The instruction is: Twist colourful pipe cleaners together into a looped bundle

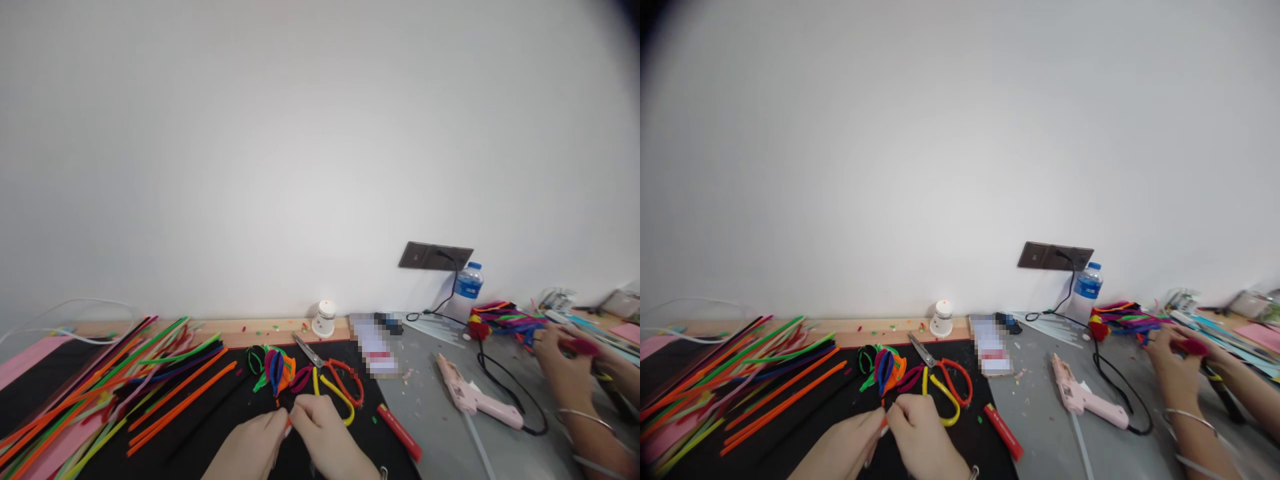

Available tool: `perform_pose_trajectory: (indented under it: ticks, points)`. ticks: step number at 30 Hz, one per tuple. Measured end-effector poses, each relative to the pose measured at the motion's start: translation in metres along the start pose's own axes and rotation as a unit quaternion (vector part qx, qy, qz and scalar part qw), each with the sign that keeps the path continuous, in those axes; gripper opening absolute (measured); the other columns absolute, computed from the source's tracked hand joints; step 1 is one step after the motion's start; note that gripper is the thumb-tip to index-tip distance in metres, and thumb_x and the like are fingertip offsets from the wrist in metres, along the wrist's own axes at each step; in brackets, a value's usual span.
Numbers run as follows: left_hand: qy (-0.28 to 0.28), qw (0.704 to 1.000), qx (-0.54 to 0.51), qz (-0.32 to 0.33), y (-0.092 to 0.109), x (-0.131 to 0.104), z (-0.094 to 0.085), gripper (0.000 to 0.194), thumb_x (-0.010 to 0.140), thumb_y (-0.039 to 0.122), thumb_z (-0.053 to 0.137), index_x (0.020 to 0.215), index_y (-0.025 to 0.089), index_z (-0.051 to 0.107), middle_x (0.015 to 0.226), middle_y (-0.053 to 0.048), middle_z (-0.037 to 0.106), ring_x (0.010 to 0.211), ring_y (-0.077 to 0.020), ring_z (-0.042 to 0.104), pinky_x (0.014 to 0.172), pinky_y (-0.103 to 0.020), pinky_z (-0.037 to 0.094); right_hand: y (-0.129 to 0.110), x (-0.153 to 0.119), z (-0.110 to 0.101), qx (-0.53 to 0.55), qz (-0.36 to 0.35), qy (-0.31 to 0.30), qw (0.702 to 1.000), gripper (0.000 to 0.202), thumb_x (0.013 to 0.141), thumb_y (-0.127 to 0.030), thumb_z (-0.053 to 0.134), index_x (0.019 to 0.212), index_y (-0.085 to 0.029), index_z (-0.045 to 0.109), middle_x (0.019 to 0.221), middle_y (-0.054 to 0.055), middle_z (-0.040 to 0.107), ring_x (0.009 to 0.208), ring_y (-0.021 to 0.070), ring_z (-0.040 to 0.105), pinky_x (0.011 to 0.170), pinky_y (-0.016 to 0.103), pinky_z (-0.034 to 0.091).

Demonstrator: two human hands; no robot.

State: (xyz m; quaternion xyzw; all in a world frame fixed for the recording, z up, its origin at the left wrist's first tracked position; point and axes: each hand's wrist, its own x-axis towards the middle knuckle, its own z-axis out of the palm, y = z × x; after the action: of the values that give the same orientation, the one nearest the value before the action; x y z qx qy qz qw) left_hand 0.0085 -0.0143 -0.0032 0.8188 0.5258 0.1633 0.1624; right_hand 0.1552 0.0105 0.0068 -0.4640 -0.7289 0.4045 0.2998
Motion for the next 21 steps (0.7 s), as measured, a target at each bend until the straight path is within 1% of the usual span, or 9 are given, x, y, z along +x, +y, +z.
perform_pose_trajectory:
  ticks: [2, 5, 8, 11, 14, 17, 19, 21]
  points:
    - [-0.009, 1.0, 0.027, 0.001, -0.001, 0.001, 0.001, 0.025, 0.075, 0.004, 0.032, 0.072, 0.019, 0.052, 0.063, -0.001, 0.061, 0.054, -0.0139, 0.056, 0.051, -0.02, 0.039, -0.002, 0.0, -0.001, 0.017, 0.004, -0.007, 1.0, 0.026, 0.079, -0.015, 0.037, 0.053, -0.017, 0.034, 0.054, -0.005, 0.029, 0.054, 0.0078, 0.028, 0.047, 0.019, 0.022]
    - [0.015, 1.0, 0.024, 0.005, -0.001, 0.001, -0.001, 0.026, 0.079, 0.006, 0.033, 0.079, 0.02, 0.055, 0.071, -0.002, 0.066, 0.062, -0.0149, 0.061, 0.057, -0.019, 0.043, -0.003, 0.0, -0.002, 0.045, 0.011, -0.018, 0.999, 0.026, 0.081, -0.018, 0.037, 0.055, -0.017, 0.035, 0.055, -0.005, 0.03, 0.055, 0.008, 0.029, 0.048, 0.019, 0.023]
    - [0.035, 0.999, 0.018, 0.013, 0.0, 0.0, -0.003, 0.028, 0.084, 0.01, 0.031, 0.079, 0.021, 0.056, 0.074, -0.003, 0.067, 0.068, -0.0158, 0.063, 0.059, -0.019, 0.045, -0.001, 0.0, -0.003, 0.068, 0.025, -0.036, 0.997, 0.028, 0.082, -0.023, 0.036, 0.055, -0.017, 0.035, 0.054, -0.005, 0.03, 0.053, 0.008, 0.03, 0.048, 0.02, 0.023]
    - [0.042, 0.997, 0.063, 0.033, -0.002, 0.001, 0.0, 0.029, 0.081, 0.006, 0.032, 0.077, 0.02, 0.057, 0.072, -0.003, 0.067, 0.066, -0.0166, 0.063, 0.057, -0.021, 0.046, 0.005, 0.001, 0.0, 0.096, 0.05, -0.044, 0.993, 0.029, 0.082, -0.025, 0.037, 0.054, -0.017, 0.036, 0.051, -0.006, 0.03, 0.049, 0.0075, 0.029, 0.045, 0.02, 0.02]
    - [0.045, 0.988, 0.137, 0.057, -0.007, 0.003, 0.008, 0.033, 0.071, -0.002, 0.034, 0.076, 0.019, 0.059, 0.07, -0.002, 0.066, 0.064, -0.0185, 0.063, 0.055, -0.024, 0.047, 0.013, 0.003, 0.003, 0.138, 0.108, -0.053, 0.983, 0.025, 0.076, -0.019, 0.035, 0.052, -0.018, 0.036, 0.045, -0.007, 0.03, 0.042, 0.0061, 0.026, 0.04, 0.02, 0.017]
    - [0.06, 0.98, 0.175, 0.07, -0.01, 0.006, 0.014, 0.04, 0.067, -0.005, 0.034, 0.084, 0.02, 0.06, 0.073, -0.002, 0.067, 0.066, -0.0202, 0.064, 0.055, -0.027, 0.049, 0.016, 0.006, 0.005, 0.169, 0.17, -0.075, 0.968, 0.02, 0.071, -0.014, 0.032, 0.052, -0.019, 0.036, 0.039, -0.008, 0.031, 0.033, 0.0051, 0.024, 0.037, 0.02, 0.016]
    - [0.056, 0.978, 0.185, 0.075, -0.011, 0.007, 0.015, 0.04, 0.067, -0.005, 0.034, 0.085, 0.02, 0.06, 0.074, -0.002, 0.068, 0.066, -0.0203, 0.065, 0.056, -0.028, 0.05, 0.018, 0.008, 0.006, 0.174, 0.179, -0.074, 0.966, 0.019, 0.069, -0.013, 0.032, 0.052, -0.019, 0.036, 0.038, -0.009, 0.032, 0.03, 0.0045, 0.024, 0.037, 0.019, 0.016]
    - [0.048, 0.978, 0.189, 0.074, -0.011, 0.007, 0.013, 0.04, 0.067, -0.005, 0.034, 0.083, 0.021, 0.06, 0.074, -0.001, 0.068, 0.066, -0.02, 0.065, 0.056, -0.028, 0.05, 0.019, 0.009, 0.006, 0.171, 0.16, -0.063, 0.97, 0.018, 0.069, -0.012, 0.034, 0.051, -0.018, 0.036, 0.038, -0.01, 0.031, 0.031, 0.0036, 0.024, 0.038, 0.019, 0.017]
